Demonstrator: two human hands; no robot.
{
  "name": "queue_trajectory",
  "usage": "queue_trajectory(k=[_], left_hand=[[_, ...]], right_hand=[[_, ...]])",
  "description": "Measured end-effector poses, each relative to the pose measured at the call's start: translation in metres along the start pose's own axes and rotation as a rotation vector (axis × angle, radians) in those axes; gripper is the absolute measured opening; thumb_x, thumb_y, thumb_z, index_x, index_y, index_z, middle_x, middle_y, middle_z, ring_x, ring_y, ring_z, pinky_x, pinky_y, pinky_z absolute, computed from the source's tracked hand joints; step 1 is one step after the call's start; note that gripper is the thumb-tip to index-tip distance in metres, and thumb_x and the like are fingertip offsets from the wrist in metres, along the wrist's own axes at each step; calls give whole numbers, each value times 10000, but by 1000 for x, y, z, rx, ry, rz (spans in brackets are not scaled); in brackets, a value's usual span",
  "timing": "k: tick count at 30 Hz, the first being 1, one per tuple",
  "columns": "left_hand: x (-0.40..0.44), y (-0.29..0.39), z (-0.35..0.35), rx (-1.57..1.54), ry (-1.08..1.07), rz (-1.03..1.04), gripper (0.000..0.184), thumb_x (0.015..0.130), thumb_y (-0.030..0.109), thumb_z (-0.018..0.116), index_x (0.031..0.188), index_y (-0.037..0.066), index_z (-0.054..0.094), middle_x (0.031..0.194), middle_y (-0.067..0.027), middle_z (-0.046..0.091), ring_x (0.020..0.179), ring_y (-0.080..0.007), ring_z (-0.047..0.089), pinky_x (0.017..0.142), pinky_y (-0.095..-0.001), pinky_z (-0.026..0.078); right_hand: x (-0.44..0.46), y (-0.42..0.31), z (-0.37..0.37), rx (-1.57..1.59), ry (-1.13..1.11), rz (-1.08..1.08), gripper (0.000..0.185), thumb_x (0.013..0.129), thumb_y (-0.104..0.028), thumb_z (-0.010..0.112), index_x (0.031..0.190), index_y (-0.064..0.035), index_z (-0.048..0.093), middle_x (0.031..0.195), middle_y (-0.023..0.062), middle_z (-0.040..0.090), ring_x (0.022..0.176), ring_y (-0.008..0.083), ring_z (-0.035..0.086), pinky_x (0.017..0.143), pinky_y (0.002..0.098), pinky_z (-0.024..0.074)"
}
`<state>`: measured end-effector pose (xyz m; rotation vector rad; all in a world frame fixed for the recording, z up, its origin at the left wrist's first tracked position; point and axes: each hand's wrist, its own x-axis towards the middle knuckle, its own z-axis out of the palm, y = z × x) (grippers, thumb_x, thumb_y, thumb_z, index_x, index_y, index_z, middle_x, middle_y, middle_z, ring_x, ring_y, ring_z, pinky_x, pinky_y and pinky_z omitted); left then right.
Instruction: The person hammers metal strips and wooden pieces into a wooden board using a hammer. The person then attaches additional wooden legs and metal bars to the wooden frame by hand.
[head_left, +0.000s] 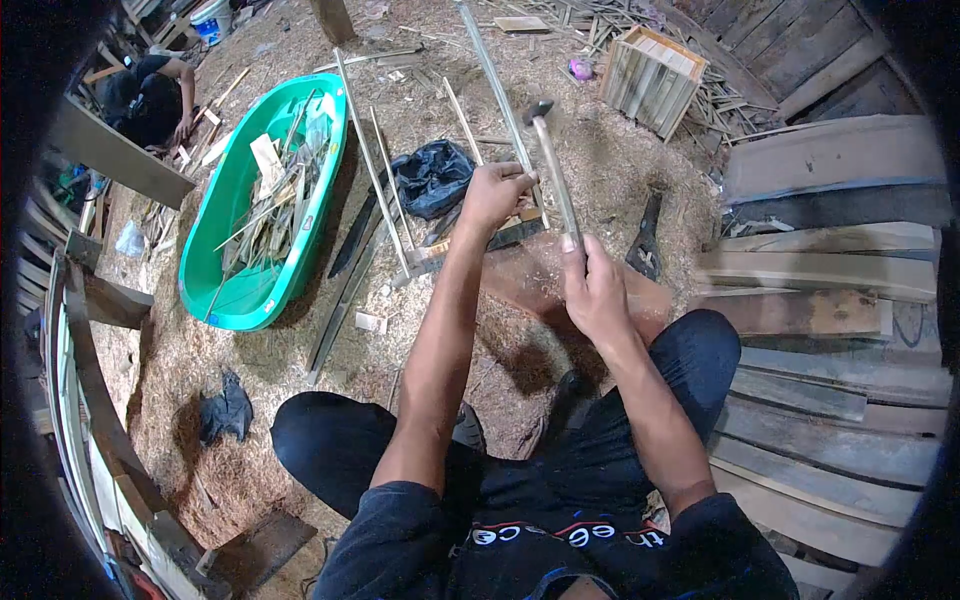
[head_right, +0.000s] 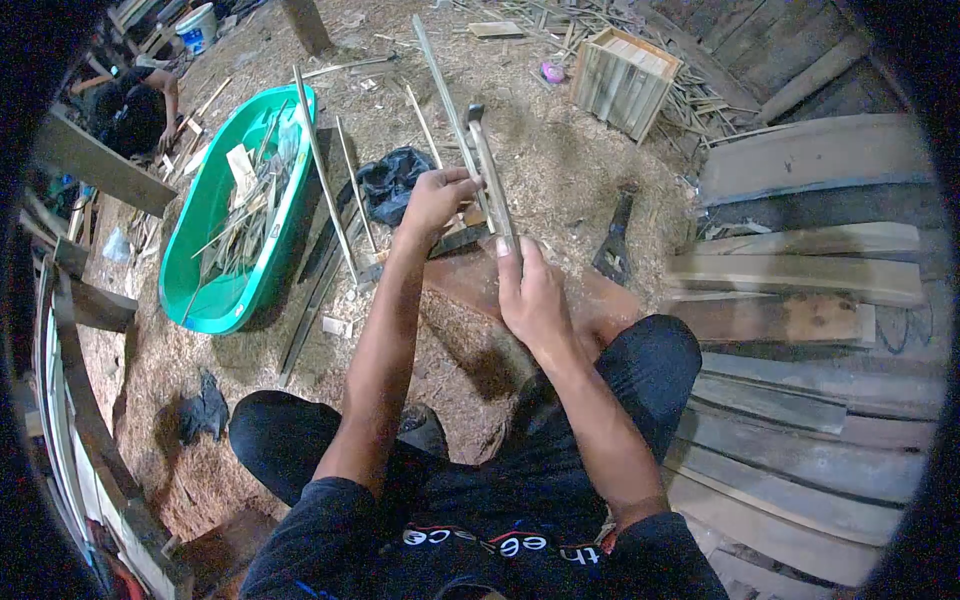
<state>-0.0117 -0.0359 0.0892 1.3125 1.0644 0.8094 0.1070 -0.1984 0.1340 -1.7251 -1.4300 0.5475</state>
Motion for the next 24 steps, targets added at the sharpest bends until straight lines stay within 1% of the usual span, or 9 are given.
queue_trajectory(k=[3, 6, 9, 12, 15, 18, 21, 24], left_hand=[[-5, 6, 1, -15, 19, 2, 249, 843, 167, 662, 973, -43, 696, 750, -42, 652, 639, -113, 583, 604, -262, 468], [-2, 1, 1, 54, 29, 58, 270, 840, 174, 679, 978, -58, 690, 676, -36, 636, 538, -83, 527, 496, -253, 437], [3, -7, 0, 9, 5, 42, 268, 848, 185, 664, 985, -44, 690, 740, -50, 651, 648, -108, 589, 607, -261, 481], [1, -7, 5, -13, 75, 67, 260, 833, 185, 676, 948, -48, 695, 680, -47, 649, 568, -94, 538, 539, -279, 459], [2, -4, 0, 88, 17, 45, 291, 843, 217, 690, 979, -41, 690, 761, -64, 668, 649, -101, 588, 580, -267, 479], [-1, 1, 2, 314, 46, 116, 291, 838, 209, 697, 986, -42, 688, 766, -63, 669, 647, -100, 584, 568, -267, 466], [-5, 12, -5, 297, 90, 141, 263, 808, 184, 705, 928, -50, 693, 718, -94, 683, 620, -121, 598, 577, -291, 475], [-4, 15, -23, 6, 79, 70, 224, 811, 136, 694, 919, -61, 691, 733, -92, 684, 627, -125, 605, 571, -271, 479]], right_hand=[[3, 11, 3, -96, -45, -25, 361, 998, -329, 444, 922, 11, 539, 712, 188, 540, 641, 294, 545, 623, 408, 431], [1, 7, 2, -46, -52, 42, 361, 998, -328, 441, 913, 10, 534, 698, 182, 531, 626, 293, 532, 616, 406, 427], [2, -5, -3, 7, -36, 5, 359, 1001, -326, 433, 923, 9, 535, 680, 180, 521, 617, 301, 526, 613, 410, 426], [3, 11, 3, -97, -36, -31, 368, 1001, -339, 433, 935, 6, 542, 640, 153, 505, 602, 268, 521, 600, 404, 423], [2, 9, 1, 30, -36, 54, 350, 979, -326, 463, 942, 10, 553, 743, 233, 582, 714, 404, 583, 644, 453, 441], [5, 5, 0, 169, -55, 198, 370, 976, -350, 483, 912, 6, 561, 696, 172, 571, 658, 313, 574, 623, 413, 434], [8, 13, 0, 244, -32, 261, 365, 978, -355, 495, 878, -12, 566, 664, 91, 554, 618, 204, 544, 577, 363, 420], [11, 4, -8, 368, -50, 361, 355, 982, -359, 497, 860, -33, 566, 647, 30, 536, 580, 124, 512, 530, 316, 400]])
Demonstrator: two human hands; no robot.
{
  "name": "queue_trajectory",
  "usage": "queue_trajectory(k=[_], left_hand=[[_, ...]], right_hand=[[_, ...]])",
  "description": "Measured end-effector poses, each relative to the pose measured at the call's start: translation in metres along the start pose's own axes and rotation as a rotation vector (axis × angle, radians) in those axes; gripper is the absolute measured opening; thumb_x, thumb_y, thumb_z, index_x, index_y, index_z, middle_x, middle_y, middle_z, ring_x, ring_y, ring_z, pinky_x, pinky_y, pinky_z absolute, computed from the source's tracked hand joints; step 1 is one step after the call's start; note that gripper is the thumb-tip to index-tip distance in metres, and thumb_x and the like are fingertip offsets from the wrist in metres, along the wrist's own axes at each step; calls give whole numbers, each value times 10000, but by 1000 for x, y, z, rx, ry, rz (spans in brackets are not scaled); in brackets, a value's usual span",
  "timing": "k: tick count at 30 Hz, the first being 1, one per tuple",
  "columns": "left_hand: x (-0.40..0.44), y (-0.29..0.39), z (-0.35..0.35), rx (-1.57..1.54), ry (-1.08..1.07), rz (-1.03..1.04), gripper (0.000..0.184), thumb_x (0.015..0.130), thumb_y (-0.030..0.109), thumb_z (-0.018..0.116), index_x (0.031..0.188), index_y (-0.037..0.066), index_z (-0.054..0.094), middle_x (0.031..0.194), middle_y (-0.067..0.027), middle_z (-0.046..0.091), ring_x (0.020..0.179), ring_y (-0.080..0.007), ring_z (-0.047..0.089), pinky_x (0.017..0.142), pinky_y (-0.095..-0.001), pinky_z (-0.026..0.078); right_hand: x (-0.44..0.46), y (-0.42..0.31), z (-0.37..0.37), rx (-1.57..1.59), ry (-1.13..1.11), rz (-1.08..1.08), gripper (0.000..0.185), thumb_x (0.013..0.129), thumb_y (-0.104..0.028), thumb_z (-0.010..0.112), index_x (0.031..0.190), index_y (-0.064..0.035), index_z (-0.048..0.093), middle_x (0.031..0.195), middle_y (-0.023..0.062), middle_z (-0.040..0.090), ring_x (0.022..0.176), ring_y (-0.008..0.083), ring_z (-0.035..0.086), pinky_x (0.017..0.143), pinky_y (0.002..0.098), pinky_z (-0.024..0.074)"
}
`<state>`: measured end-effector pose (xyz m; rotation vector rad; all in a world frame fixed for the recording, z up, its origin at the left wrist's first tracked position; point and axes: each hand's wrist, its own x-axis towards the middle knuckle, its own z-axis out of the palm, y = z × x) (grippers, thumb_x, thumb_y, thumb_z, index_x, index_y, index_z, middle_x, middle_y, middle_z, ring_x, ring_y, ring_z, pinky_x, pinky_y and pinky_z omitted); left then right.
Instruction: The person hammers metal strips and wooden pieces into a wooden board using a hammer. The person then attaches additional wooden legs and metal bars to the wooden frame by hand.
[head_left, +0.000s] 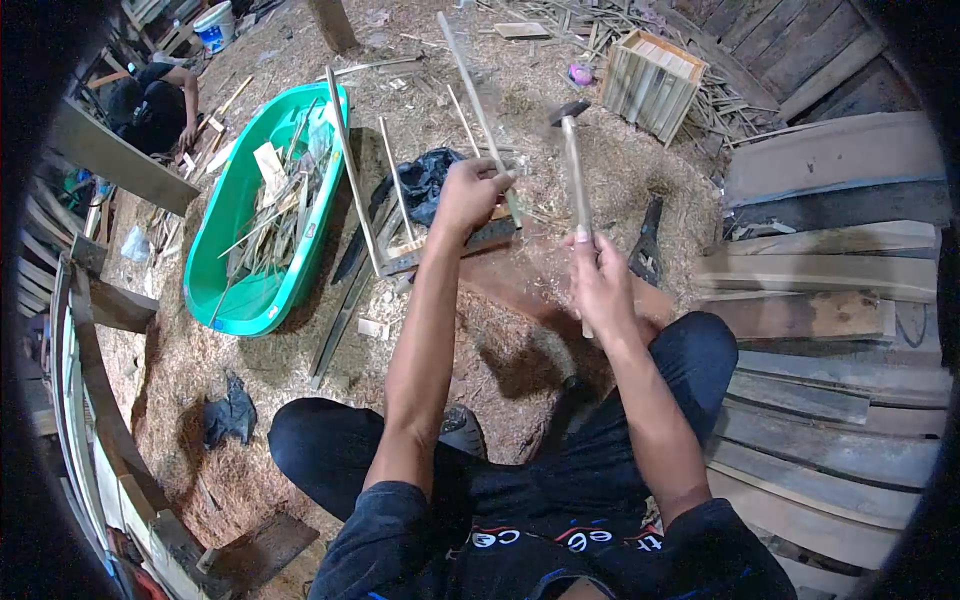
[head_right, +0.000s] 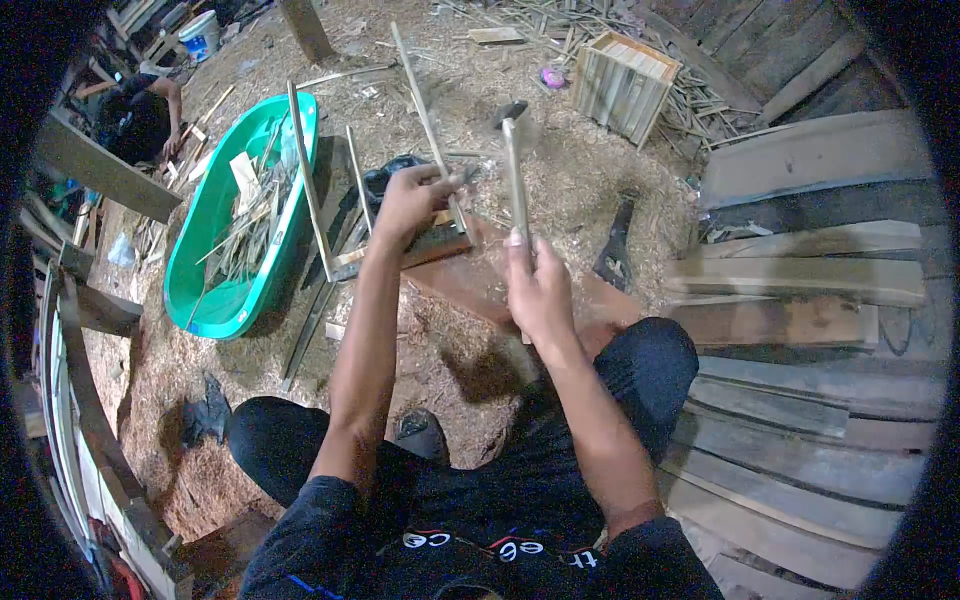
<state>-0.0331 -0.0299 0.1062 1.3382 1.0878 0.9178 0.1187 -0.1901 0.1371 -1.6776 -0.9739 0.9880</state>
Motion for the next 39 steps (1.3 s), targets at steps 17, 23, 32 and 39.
queue_trajectory(k=[17, 23, 32, 39], left_hand=[[-8, -1, -28, -595, -341, 96, 433, 946, 109, 488, 1326, -91, 426, 1042, -74, 592, 930, -168, 599, 878, -306, 478], [-1, -83, -33, -563, -246, 43, 367, 975, 72, 419, 1316, -60, 449, 1031, -79, 602, 880, -150, 605, 806, -265, 493], [-3, -127, -67, -612, 92, -6, 323, 982, 108, 404, 1260, 1, 529, 897, -28, 609, 725, -108, 544, 694, -230, 453], [1, -122, -55, -513, 122, 87, 290, 979, 130, 418, 1197, 10, 567, 809, -13, 571, 662, -98, 499, 620, -236, 412]], right_hand=[[1, -17, -1, 66, 99, -137, 333, 984, -346, 511, 815, -59, 507, 603, -26, 461, 522, 71, 434, 477, 249, 354], [-2, -18, 6, 32, 72, -98, 358, 973, -375, 524, 870, -33, 557, 624, -9, 501, 544, 92, 464, 506, 281, 385], [-2, -12, 21, 89, -5, -58, 344, 977, -351, 522, 869, -27, 564, 615, 0, 510, 563, 80, 475, 526, 265, 390], [8, -1, 20, -80, 45, -159, 320, 935, -306, 585, 864, 5, 581, 687, 74, 595, 630, 156, 558, 604, 326, 445]])
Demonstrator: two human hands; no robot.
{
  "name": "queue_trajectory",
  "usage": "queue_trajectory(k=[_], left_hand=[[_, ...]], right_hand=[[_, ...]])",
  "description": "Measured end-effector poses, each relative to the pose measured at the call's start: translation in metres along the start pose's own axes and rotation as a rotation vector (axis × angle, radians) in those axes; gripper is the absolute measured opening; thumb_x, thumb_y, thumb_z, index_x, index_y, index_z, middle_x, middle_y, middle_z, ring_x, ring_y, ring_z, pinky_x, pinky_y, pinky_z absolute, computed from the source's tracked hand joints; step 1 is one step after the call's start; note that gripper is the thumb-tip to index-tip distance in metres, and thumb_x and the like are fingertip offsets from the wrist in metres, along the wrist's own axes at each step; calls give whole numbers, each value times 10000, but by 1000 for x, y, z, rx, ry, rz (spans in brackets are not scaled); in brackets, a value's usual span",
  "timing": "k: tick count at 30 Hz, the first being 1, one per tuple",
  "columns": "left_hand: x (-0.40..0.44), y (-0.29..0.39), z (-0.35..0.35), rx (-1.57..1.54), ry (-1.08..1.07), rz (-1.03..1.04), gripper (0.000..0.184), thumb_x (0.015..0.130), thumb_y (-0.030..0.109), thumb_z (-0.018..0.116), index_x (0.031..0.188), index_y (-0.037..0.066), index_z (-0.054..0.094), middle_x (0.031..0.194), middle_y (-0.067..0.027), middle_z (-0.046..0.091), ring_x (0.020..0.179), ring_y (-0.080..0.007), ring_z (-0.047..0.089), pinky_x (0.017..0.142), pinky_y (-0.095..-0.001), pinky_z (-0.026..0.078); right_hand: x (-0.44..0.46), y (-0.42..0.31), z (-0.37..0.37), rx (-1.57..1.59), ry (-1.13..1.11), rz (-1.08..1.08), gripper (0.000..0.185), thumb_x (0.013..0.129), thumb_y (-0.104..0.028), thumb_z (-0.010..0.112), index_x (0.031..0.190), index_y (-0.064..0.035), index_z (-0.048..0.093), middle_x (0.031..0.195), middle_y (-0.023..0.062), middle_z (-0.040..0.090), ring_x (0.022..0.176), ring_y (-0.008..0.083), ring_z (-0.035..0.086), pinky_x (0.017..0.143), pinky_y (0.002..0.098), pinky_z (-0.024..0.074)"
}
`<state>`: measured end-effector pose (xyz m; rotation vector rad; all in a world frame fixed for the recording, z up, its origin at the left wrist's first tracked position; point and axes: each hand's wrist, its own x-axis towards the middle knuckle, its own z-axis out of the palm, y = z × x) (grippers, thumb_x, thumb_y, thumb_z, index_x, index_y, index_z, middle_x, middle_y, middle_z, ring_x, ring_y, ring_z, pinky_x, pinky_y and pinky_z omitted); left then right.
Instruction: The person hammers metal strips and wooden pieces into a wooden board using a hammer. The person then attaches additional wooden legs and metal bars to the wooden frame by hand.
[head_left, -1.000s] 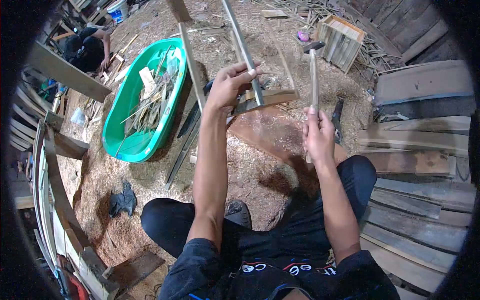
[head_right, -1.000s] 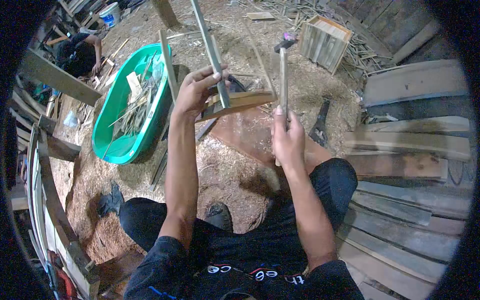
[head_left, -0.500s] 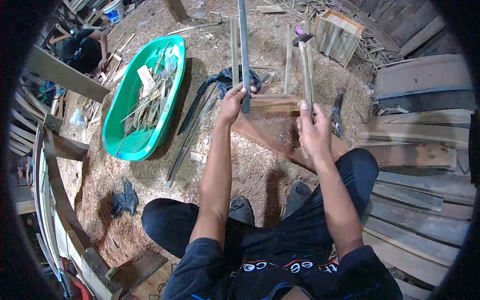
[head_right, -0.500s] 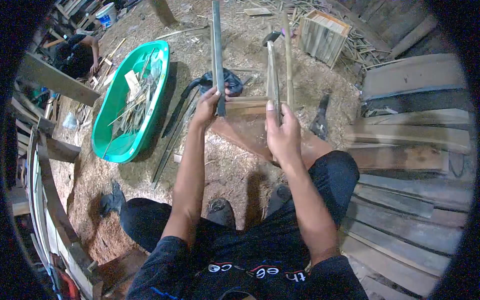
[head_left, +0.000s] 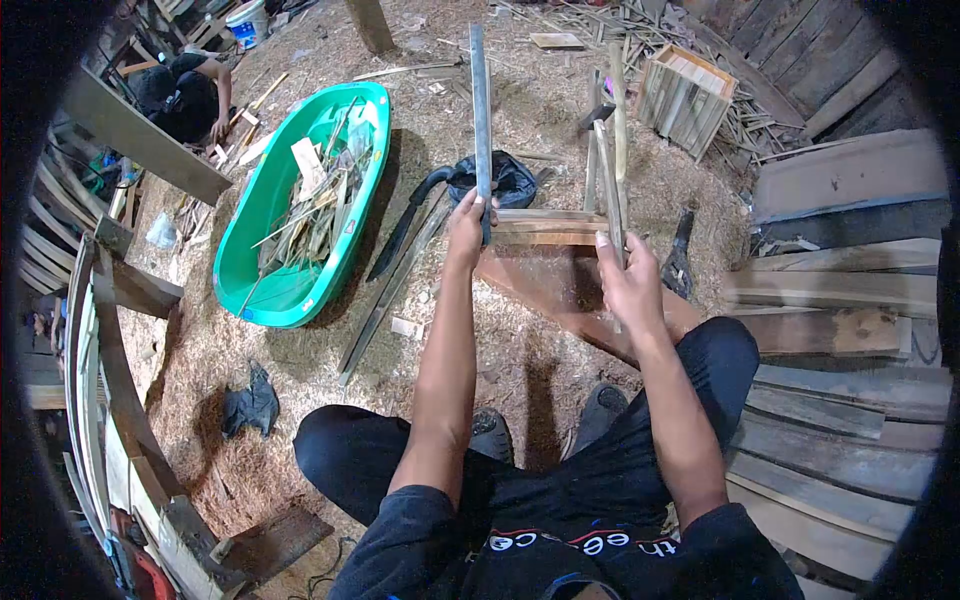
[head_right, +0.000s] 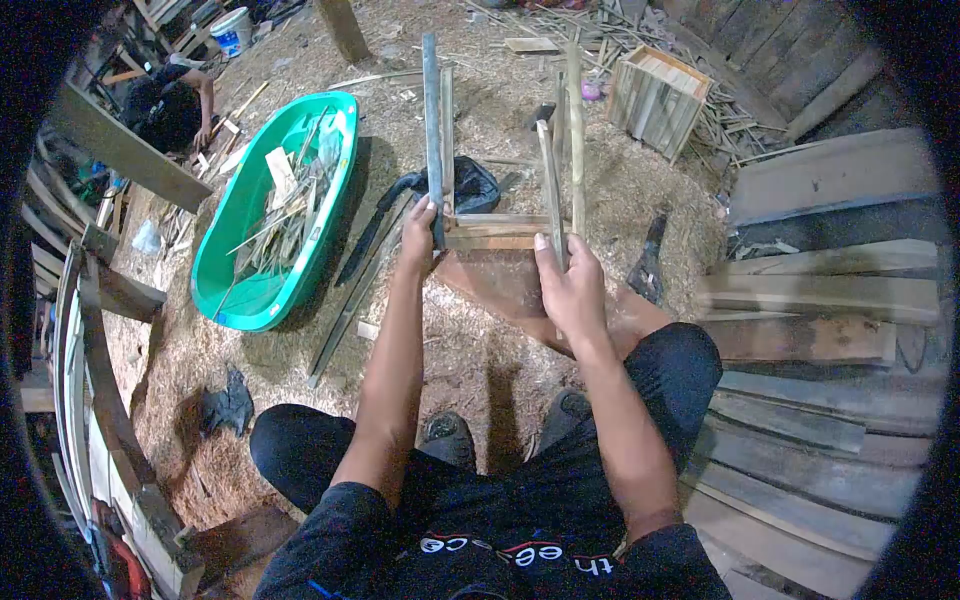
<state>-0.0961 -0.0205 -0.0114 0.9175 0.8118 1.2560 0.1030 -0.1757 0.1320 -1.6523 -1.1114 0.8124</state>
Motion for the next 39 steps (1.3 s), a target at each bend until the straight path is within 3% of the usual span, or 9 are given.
queue_trajectory(k=[6, 11, 14, 18, 25, 31, 34, 37, 39], left_hand=[[-5, -12, 2, 99, 133, 49, 270, 972, 184, 401, 1043, 16, 600, 703, -4, 519, 617, -87, 459, 572, -237, 379], [-14, -15, 4, 91, 163, 60, 292, 954, 217, 387, 964, 19, 603, 657, -3, 506, 565, -93, 456, 527, -238, 379], [-14, -26, -8, 40, 98, 49, 291, 948, 221, 384, 970, 26, 599, 663, -7, 529, 560, -96, 475, 518, -239, 388], [-21, -24, -12, -87, 3, 0, 277, 960, 190, 384, 1031, 24, 593, 714, -7, 554, 590, -101, 496, 559, -238, 415], [-26, -16, -8, 44, 122, -20, 283, 997, 195, 415, 1091, -10, 588, 712, -2, 535, 599, -94, 489, 558, -226, 403], [-16, 18, 2, 128, 173, -92, 254, 990, 181, 404, 1016, 31, 608, 698, 33, 506, 554, -64, 430, 505, -213, 352], [-14, 24, 0, 72, 179, -173, 287, 990, 205, 382, 1012, 32, 610, 683, 24, 497, 561, -77, 431, 519, -220, 353], [-12, 19, -9, 92, 140, -188, 326, 998, 263, 365, 996, 45, 607, 665, 20, 470, 557, -85, 424, 520, -225, 350], [-10, 15, -9, 176, 139, -144, 340, 999, 286, 366, 988, 46, 608, 661, 20, 464, 553, -86, 420, 513, -226, 347]], right_hand=[[57, 23, -12, -298, 190, -172, 348, 892, -318, 613, 929, 27, 577, 860, 222, 652, 830, 374, 639, 737, 440, 469], [104, 56, -19, -284, 365, -2, 363, 887, -287, 593, 1040, 37, 533, 1002, 279, 621, 990, 445, 590, 842, 470, 454], [125, 111, -15, -301, 394, 126, 372, 890, -273, 576, 1090, 37, 529, 1057, 283, 610, 1028, 436, 582, 879, 468, 444], [123, 150, -29, -209, 180, 184, 469, 865, -301, 620, 1172, 39, 520, 1092, 252, 619, 1037, 396, 595, 908, 443, 441], [107, 138, -23, -81, 157, 222, 307, 769, -167, 723, 995, -32, 564, 878, 88, 619, 830, 214, 602, 765, 345, 472], [105, 129, -17, 80, 208, 206, 271, 762, -165, 735, 949, -10, 614, 857, 93, 645, 768, 195, 619, 702, 336, 487], [114, 130, -17, 177, 97, 148, 299, 771, -192, 743, 978, 3, 648, 859, 110, 664, 789, 196, 630, 714, 339, 491], [117, 112, -16, 44, -27, 324, 334, 791, -219, 745, 1008, 20, 660, 877, 121, 677, 799, 192, 640, 722, 336, 491], [122, 119, -12, 111, -53, 203, 335, 838, -238, 714, 1029, 24, 631, 878, 112, 685, 787, 183, 644, 735, 323, 489]])
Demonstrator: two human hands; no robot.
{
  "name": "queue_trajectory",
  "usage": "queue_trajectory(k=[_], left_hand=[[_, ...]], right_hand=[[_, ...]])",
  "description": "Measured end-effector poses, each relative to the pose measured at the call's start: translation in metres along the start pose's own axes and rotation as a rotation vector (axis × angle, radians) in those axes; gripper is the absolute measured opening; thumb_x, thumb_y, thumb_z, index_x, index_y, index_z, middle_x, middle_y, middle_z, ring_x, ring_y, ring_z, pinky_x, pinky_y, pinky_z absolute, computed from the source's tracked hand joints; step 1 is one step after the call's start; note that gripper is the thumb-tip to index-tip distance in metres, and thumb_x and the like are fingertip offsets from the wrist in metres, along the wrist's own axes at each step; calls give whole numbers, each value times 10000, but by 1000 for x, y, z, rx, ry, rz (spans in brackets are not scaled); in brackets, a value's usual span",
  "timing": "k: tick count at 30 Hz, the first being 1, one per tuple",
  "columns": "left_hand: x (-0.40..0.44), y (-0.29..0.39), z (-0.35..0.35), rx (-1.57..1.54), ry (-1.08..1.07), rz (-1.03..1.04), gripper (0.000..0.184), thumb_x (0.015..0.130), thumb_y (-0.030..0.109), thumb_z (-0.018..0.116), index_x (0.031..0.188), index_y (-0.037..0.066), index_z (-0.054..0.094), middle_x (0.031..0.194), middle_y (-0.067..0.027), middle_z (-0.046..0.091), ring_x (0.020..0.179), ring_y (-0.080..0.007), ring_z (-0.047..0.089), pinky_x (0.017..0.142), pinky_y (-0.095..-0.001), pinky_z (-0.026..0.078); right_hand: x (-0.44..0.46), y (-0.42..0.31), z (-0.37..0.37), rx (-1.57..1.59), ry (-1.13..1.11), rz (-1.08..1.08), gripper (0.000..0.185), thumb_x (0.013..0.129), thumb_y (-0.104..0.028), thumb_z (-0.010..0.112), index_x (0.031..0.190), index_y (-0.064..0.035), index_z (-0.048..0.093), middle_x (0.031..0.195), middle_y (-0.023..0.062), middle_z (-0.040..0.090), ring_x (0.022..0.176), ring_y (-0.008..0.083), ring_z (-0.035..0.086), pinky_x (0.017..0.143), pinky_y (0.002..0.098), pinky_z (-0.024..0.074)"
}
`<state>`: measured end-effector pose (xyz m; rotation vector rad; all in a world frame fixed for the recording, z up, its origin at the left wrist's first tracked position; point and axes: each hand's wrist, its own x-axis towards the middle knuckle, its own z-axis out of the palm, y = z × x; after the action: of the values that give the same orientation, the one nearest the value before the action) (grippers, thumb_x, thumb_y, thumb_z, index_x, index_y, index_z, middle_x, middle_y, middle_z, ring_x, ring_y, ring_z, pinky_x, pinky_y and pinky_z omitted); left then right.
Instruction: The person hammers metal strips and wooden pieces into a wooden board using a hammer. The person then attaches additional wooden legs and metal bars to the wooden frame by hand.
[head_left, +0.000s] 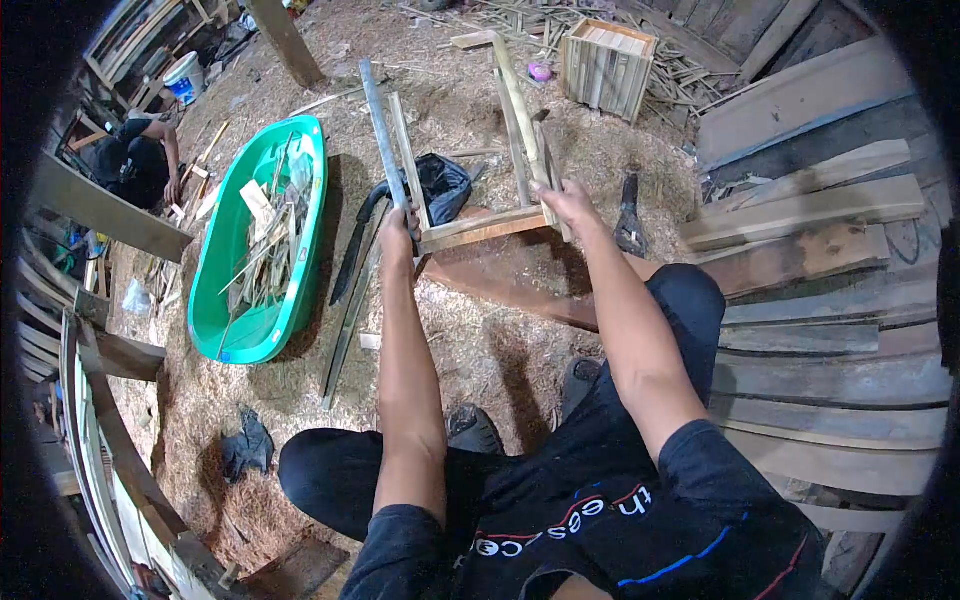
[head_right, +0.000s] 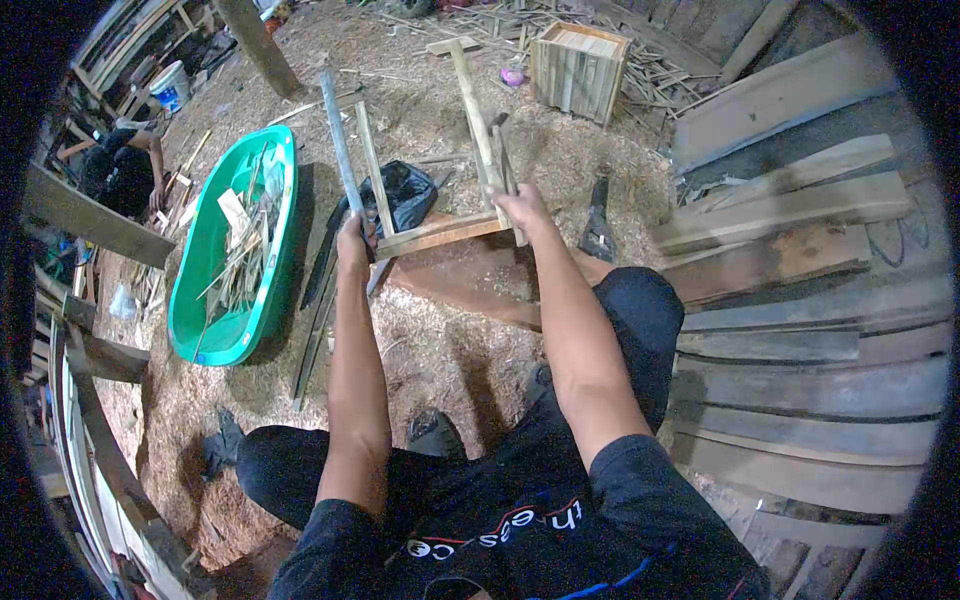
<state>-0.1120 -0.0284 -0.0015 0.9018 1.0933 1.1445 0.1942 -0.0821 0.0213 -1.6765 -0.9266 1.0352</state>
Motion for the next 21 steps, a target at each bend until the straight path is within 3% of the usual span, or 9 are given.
queue_trajectory(k=[2, 4, 13, 21], left_hand=[[-5, -3, 5, 53, 79, 12, 355, 1006, 304, 369, 960, 45, 607, 651, 28, 454, 530, -81, 406, 487, -232, 331], [-5, -2, 11, 30, 110, 40, 369, 1009, 316, 372, 935, 45, 610, 647, 33, 453, 517, -76, 399, 478, -233, 325], [1, -2, 9, 48, 119, 47, 393, 1007, 341, 413, 899, 16, 606, 620, 39, 448, 499, -62, 378, 459, -229, 282], [10, -10, 6, 102, 131, 87, 372, 1001, 351, 401, 876, 63, 601, 594, 36, 448, 450, -72, 374, 419, -249, 283]], right_hand=[[-7, -2, 7, 106, -6, 1, 325, 864, -241, 690, 1036, 24, 614, 876, 110, 688, 787, 178, 647, 739, 319, 486], [0, 8, 9, 4, 59, -84, 288, 889, -244, 658, 1024, 2, 592, 838, 86, 682, 766, 168, 640, 732, 321, 485], [9, 25, 25, 177, 149, -118, 245, 910, -264, 627, 942, -27, 574, 770, 59, 631, 737, 164, 597, 724, 330, 464], [10, 25, 12, 194, 11, -10, 216, 943, -265, 577, 951, -50, 593, 840, 40, 649, 791, 150, 594, 743, 316, 465]])
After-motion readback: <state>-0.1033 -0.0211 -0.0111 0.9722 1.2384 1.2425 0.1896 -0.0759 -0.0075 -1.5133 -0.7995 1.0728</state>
